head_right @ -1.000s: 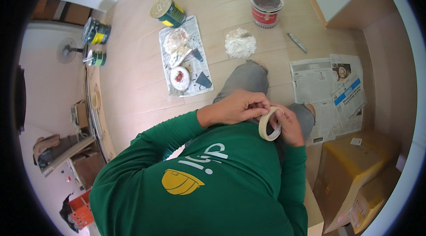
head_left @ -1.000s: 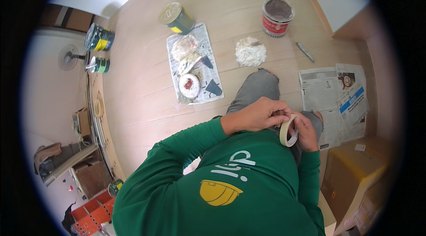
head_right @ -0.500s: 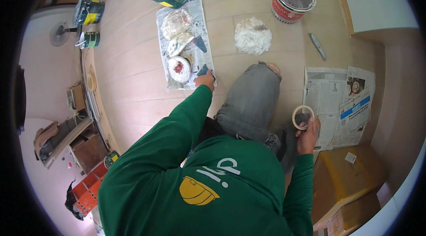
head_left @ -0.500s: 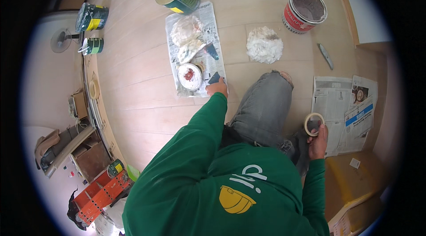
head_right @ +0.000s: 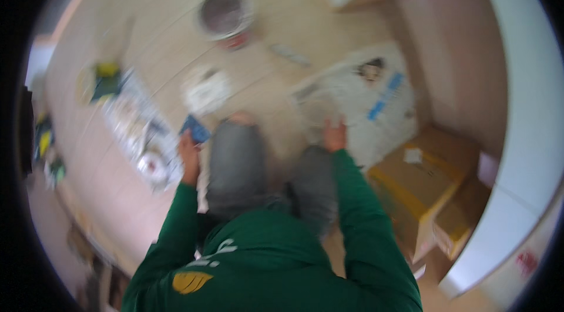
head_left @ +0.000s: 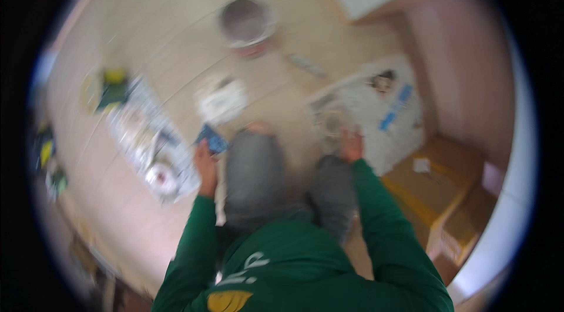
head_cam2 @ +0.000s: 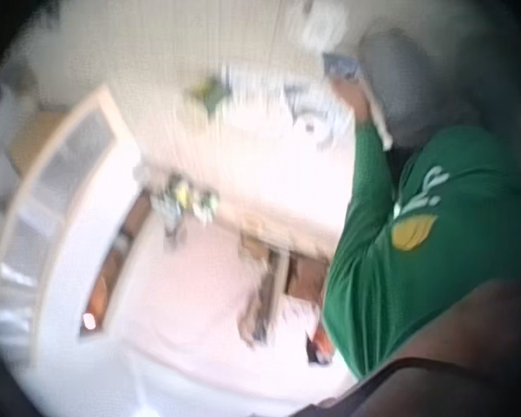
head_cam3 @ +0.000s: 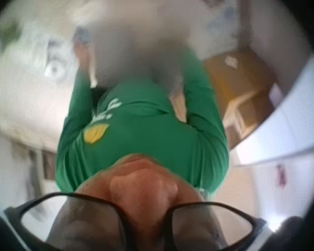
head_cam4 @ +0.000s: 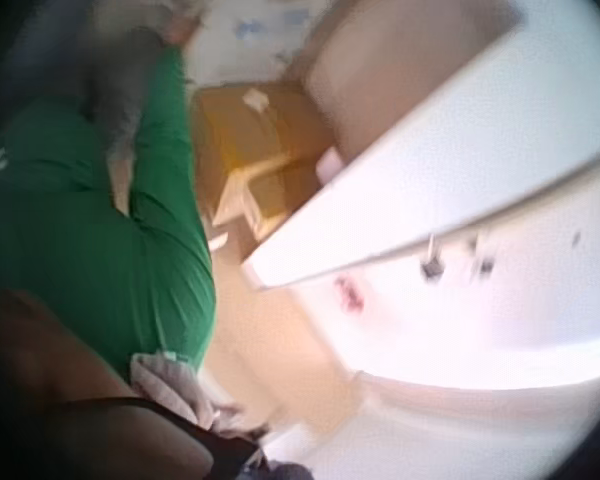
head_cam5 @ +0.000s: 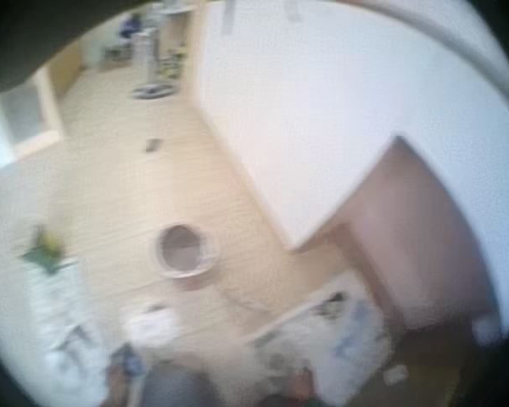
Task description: The person assembles a wooden cabinet by moving a cardboard box, sweeping the floor, and placing newspapers inside the cabinet. They then apply tape to the interior corner and smooth the surface with a sanding block.
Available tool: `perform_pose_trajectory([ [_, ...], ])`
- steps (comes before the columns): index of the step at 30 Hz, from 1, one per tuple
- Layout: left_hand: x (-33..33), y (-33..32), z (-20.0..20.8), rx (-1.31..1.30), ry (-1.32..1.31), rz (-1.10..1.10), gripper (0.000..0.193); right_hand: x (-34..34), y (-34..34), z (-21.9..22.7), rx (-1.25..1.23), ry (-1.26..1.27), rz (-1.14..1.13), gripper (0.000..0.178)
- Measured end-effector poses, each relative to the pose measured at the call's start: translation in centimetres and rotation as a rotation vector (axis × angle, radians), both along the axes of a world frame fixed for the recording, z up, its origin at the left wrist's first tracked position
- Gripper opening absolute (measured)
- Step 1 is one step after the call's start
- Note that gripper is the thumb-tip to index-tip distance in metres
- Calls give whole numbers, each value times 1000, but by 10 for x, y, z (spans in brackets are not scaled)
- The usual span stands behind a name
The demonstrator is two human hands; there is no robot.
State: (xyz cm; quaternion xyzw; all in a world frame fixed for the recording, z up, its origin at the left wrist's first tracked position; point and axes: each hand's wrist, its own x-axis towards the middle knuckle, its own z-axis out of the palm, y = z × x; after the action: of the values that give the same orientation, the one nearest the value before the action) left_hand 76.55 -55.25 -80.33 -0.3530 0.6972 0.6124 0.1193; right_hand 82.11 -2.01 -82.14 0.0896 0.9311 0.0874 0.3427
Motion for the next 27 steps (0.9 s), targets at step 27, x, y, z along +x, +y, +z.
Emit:
perform_pose_trajectory([
  [27,-430,618,-105,-620,1236,-1587,57,-100,155,12,-752,1594,-1310,35],
])
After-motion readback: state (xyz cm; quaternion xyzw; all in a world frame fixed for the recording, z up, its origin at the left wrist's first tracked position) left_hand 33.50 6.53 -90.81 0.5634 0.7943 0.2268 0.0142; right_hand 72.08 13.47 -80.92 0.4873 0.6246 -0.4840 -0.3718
